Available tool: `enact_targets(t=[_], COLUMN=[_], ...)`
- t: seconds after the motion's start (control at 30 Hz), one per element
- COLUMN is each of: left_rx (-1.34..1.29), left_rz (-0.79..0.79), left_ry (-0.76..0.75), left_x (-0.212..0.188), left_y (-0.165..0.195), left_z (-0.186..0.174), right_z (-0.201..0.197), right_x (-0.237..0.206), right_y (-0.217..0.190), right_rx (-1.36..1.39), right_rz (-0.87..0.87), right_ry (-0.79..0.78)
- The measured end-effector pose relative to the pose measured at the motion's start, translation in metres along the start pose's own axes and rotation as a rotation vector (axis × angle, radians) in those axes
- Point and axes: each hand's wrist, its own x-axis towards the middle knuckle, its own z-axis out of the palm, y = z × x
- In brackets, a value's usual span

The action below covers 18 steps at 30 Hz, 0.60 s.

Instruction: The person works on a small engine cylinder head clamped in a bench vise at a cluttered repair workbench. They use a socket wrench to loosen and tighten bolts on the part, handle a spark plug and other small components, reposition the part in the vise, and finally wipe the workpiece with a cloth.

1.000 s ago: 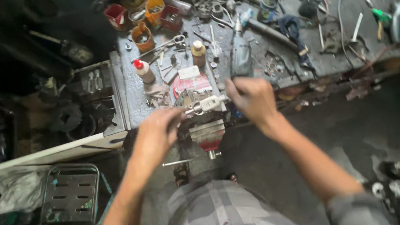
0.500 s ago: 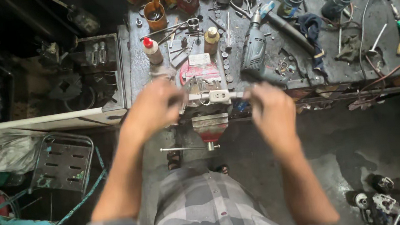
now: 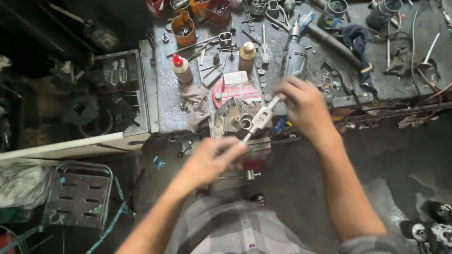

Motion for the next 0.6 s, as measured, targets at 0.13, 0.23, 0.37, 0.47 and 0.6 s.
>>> enact_targets(t=[0.13, 0.23, 0.37, 0.47, 0.6], left_rx=[0.507, 0.683, 0.285, 0.275, 0.393], left_rz=[0.396, 0.697, 0.643, 0.6, 0.666], left_ry=[0.137, 0.149, -0.326, -0.247, 0.202], left_x=[0.042, 0.103, 0.177, 0.173, 0.103], left_y=[0.011, 0.035, 0.067, 0.068, 0.049], left_z=[-0.062, -0.069, -0.054, -0.052, -0.04], right_z=[-0.018, -0.019, 0.018, 0.022, -0.009], right_x=[-0.048, -0.06, -0.034, -0.03, -0.042], right_y=[-0.043, -0.101, -0.158, -0.154, -0.103], right_rx=[-0.279, -0.378, -0.456, -0.545, -0.32], right_rz=[0.423, 0.567, 0.643, 0.543, 0.504], right_ry=[-0.017, -0.253, -0.204, -0.284, -0.418])
